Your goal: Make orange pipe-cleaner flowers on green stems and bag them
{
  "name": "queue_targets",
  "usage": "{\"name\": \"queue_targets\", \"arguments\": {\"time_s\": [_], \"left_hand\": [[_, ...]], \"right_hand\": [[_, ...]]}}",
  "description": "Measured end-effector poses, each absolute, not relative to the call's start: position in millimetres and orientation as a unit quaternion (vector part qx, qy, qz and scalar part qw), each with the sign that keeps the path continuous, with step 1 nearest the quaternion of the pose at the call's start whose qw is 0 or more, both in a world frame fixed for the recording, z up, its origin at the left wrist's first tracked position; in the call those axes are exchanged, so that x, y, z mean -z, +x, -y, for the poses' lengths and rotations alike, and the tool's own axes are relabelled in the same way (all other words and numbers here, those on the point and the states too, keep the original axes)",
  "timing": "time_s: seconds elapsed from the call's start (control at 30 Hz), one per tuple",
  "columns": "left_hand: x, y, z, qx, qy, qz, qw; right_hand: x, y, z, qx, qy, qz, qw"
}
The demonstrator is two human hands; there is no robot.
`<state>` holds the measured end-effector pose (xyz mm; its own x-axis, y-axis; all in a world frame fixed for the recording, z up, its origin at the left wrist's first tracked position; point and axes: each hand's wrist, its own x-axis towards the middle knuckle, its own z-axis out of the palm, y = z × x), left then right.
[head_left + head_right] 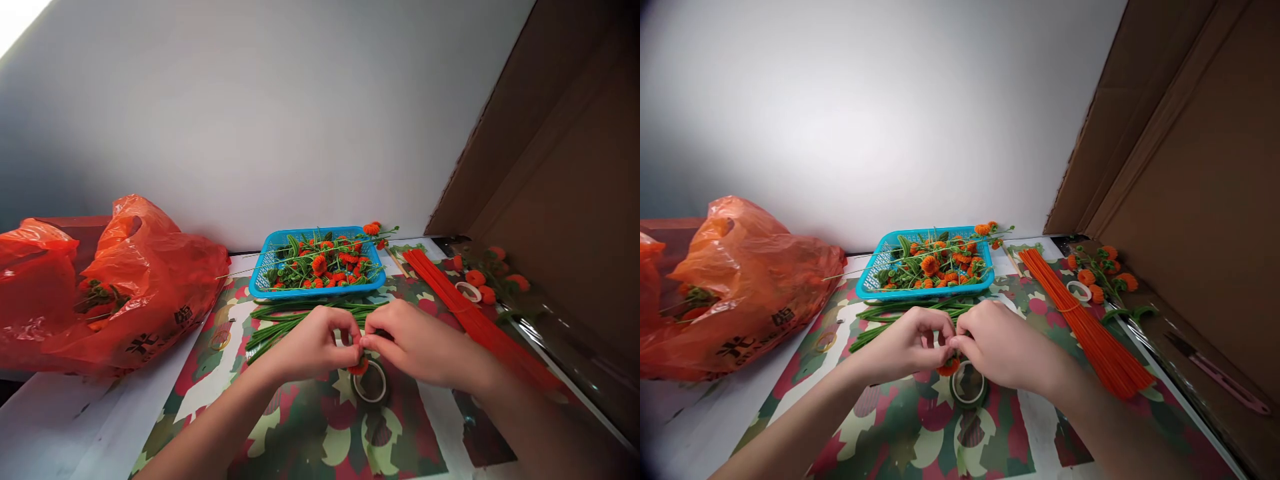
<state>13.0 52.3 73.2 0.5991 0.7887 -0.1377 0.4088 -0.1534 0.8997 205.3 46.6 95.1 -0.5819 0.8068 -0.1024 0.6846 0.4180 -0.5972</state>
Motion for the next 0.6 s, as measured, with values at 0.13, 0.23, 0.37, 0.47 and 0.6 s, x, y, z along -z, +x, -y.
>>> {"name": "queue_targets", "arguments": {"time_s": [0.13, 0.23, 0.37, 0.47, 0.6], "left_hand": [[-80.9, 17.4, -48.6, -0.219, 0.818, -0.429, 0.313], [-80.6, 15.9, -50.2, -0.239, 0.801, -0.423, 0.351], [-72.8, 10.0, -58.5, -0.242, 0.691, -0.371, 0.572], [-66.0, 7.5, -65.2, -0.224, 0.612, -0.331, 0.682], [-62.1, 8.2, -67.2, -0.188, 0.57, -0.324, 0.731]], "right_hand": [[-84.0, 204.7, -61.3, -0.473, -0.455, 0.75, 0.082], [-91.1, 207.7, -67.1, -0.49, -0.414, 0.761, 0.094], [-112.1, 213.9, -60.4, -0.398, -0.359, 0.838, 0.1], [-121.2, 215.4, -52.3, -0.342, -0.341, 0.87, 0.102], [-117.6, 211.5, -47.3, -0.275, -0.331, 0.895, 0.117]]}}
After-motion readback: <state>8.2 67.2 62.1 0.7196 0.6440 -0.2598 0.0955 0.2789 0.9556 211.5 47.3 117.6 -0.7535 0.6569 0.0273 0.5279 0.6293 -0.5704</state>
